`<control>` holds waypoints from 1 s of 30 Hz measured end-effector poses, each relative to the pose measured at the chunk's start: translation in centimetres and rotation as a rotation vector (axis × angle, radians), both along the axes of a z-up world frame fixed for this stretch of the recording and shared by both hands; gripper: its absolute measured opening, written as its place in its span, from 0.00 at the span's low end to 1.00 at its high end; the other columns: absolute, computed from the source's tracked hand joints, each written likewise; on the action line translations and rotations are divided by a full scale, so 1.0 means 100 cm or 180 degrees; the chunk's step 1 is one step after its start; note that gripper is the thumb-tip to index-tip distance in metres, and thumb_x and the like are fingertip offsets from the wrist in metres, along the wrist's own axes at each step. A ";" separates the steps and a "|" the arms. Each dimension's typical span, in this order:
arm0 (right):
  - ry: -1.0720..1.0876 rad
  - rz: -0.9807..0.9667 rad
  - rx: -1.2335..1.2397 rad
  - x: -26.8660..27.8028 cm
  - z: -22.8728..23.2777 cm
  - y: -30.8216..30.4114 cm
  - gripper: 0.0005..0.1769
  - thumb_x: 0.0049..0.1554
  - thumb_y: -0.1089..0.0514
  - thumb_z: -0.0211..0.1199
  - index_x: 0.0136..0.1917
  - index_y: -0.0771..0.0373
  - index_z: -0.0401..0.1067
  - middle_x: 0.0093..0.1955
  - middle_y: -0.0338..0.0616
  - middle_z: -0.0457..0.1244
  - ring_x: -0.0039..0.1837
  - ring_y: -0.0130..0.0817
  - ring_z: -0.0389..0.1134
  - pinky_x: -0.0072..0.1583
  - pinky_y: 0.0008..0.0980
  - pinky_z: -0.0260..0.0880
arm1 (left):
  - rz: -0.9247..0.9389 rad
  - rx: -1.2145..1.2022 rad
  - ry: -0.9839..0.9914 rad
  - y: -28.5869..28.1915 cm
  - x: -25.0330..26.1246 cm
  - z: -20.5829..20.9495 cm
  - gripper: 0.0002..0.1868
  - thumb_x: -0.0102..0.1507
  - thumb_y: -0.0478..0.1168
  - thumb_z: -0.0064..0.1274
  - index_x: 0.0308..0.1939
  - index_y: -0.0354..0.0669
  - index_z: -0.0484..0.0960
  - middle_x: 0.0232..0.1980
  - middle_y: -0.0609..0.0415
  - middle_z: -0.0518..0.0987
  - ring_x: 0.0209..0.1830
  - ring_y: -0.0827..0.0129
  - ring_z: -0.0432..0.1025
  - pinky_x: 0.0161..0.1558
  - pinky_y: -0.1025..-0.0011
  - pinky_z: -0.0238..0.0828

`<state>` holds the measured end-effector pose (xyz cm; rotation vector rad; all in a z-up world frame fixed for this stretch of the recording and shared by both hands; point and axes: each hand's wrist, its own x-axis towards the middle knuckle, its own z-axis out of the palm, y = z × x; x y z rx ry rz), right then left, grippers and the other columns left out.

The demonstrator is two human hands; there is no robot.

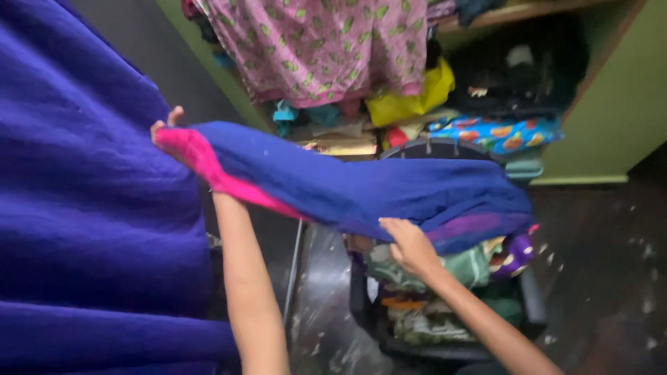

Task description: The person folds a pink dress, a floral garment, and a multicolored cloth by hand, placing them onto a stack on a chair.

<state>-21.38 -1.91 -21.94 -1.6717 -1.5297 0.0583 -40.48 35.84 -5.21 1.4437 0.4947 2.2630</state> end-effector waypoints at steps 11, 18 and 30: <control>0.1174 0.0045 -0.0415 -0.018 0.014 0.002 0.36 0.54 0.39 0.68 0.70 0.54 0.64 0.69 0.51 0.57 0.73 0.48 0.57 0.71 0.48 0.59 | -0.0357 0.0468 0.2993 -0.145 0.108 -0.074 0.21 0.55 0.36 0.54 0.52 0.57 0.77 0.59 0.53 0.72 0.58 0.55 0.64 0.57 0.55 0.57; 0.4854 0.1540 0.1306 0.067 0.007 -0.021 0.53 0.57 0.23 0.50 0.83 0.55 0.46 0.81 0.47 0.50 0.81 0.42 0.52 0.77 0.49 0.50 | -0.1118 0.1182 0.3944 -0.286 0.235 -0.055 0.21 0.52 0.42 0.57 0.50 0.62 0.84 0.62 0.54 0.76 0.60 0.50 0.64 0.55 0.50 0.54; 0.6030 0.0169 0.0655 0.175 -0.076 -0.019 0.30 0.68 0.37 0.43 0.73 0.58 0.62 0.72 0.44 0.61 0.74 0.41 0.60 0.74 0.47 0.57 | -0.0806 -0.0572 0.3013 -0.275 0.167 -0.190 0.24 0.60 0.30 0.48 0.59 0.52 0.80 0.65 0.53 0.79 0.63 0.57 0.70 0.66 0.60 0.59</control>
